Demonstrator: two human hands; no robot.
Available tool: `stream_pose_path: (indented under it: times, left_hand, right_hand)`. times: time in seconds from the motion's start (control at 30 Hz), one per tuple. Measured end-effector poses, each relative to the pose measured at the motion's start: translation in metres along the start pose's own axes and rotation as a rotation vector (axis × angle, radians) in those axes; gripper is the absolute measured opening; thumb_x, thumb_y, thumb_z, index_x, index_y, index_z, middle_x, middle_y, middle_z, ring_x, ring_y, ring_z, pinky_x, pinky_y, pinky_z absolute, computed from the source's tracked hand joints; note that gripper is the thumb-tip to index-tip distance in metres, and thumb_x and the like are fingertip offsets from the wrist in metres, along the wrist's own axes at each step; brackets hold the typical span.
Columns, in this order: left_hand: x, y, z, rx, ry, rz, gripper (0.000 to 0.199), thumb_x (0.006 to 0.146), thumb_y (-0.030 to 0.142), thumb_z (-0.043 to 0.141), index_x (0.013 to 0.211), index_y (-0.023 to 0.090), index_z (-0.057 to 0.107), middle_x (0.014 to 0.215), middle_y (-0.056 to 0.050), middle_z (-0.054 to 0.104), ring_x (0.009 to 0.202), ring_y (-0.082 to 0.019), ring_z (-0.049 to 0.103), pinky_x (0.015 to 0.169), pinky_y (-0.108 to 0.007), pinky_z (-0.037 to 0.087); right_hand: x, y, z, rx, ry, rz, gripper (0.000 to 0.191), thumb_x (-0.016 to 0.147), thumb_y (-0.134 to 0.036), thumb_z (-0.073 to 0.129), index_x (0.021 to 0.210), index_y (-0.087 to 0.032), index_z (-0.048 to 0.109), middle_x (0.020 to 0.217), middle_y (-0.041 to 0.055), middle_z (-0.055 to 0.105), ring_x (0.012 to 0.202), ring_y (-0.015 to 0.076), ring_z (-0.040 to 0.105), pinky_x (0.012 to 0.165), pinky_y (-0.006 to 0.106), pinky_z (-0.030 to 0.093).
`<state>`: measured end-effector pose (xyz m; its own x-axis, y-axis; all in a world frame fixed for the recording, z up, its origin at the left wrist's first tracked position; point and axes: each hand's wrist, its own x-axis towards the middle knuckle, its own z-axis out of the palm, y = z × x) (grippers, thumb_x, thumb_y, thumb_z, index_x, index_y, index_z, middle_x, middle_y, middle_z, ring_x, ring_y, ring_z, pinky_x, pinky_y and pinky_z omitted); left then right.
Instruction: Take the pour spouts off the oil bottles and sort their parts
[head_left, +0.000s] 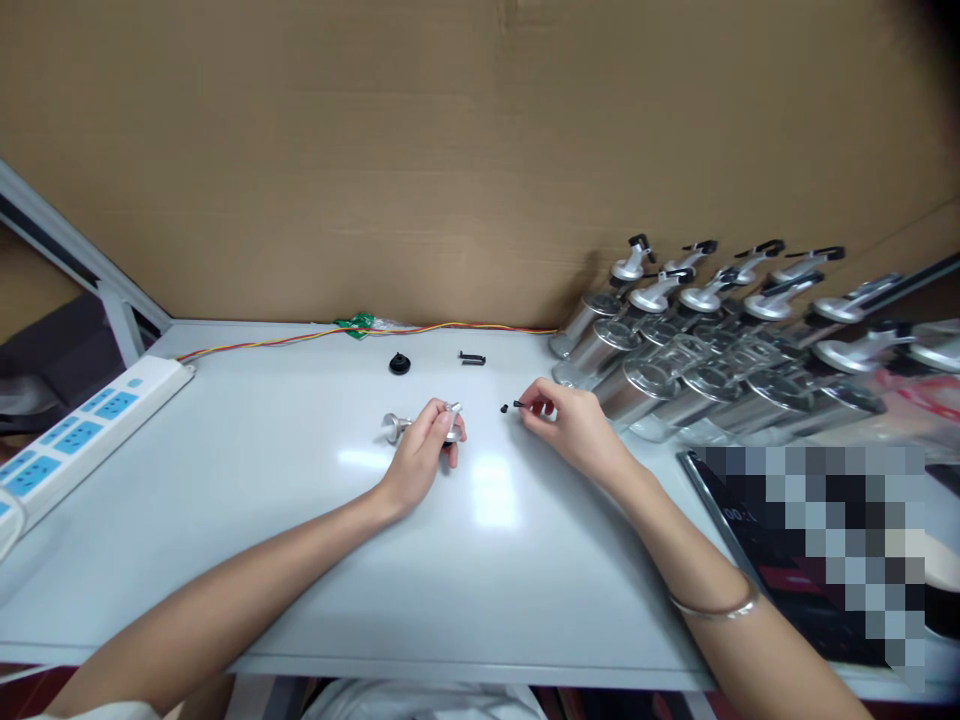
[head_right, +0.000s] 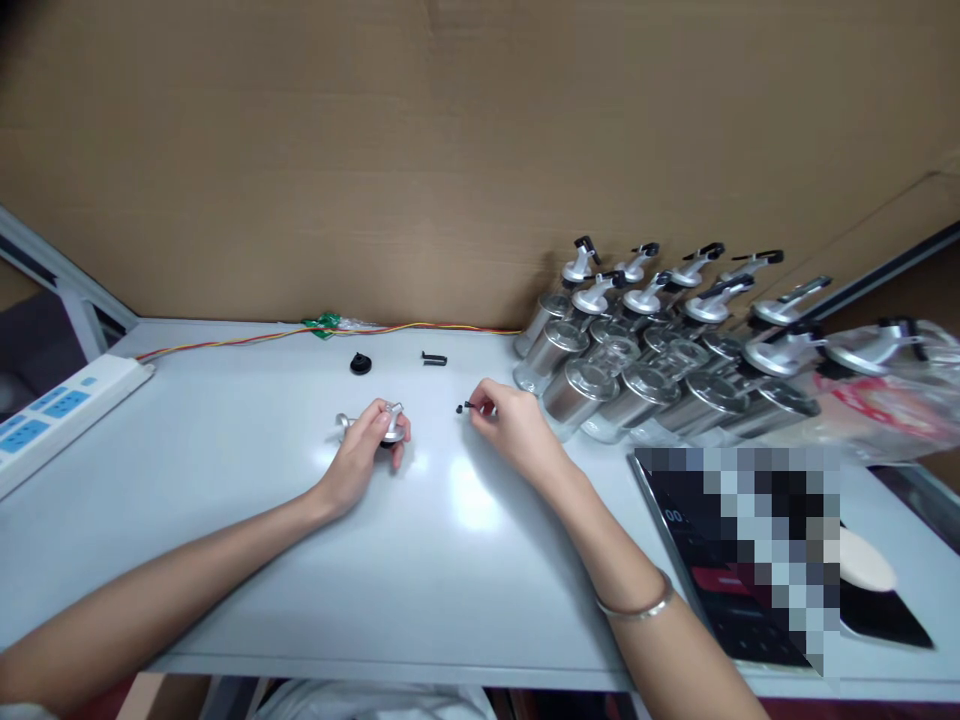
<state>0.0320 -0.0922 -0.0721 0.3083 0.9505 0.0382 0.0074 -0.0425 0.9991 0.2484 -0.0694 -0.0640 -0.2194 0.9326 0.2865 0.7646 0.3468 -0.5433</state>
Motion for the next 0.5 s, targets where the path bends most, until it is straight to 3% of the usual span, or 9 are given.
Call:
stream_pose_path:
  times: [0.5]
  left_hand:
    - [0.0008, -0.0003, 0.0006, -0.006, -0.005, 0.004, 0.028, 0.093, 0.042, 0.035, 0.078, 0.019, 0.041, 0.079, 0.003, 0.052, 0.052, -0.007, 0.049, 0.063, -0.026, 0.040]
  right_hand:
    - [0.0026, 0.0041, 0.0040, -0.128, -0.147, 0.006, 0.017, 0.070, -0.006, 0.049, 0.077, -0.017, 0.060, 0.070, 0.0022, 0.061, 0.062, 0.0130, 0.054, 0.061, 0.023, 0.041]
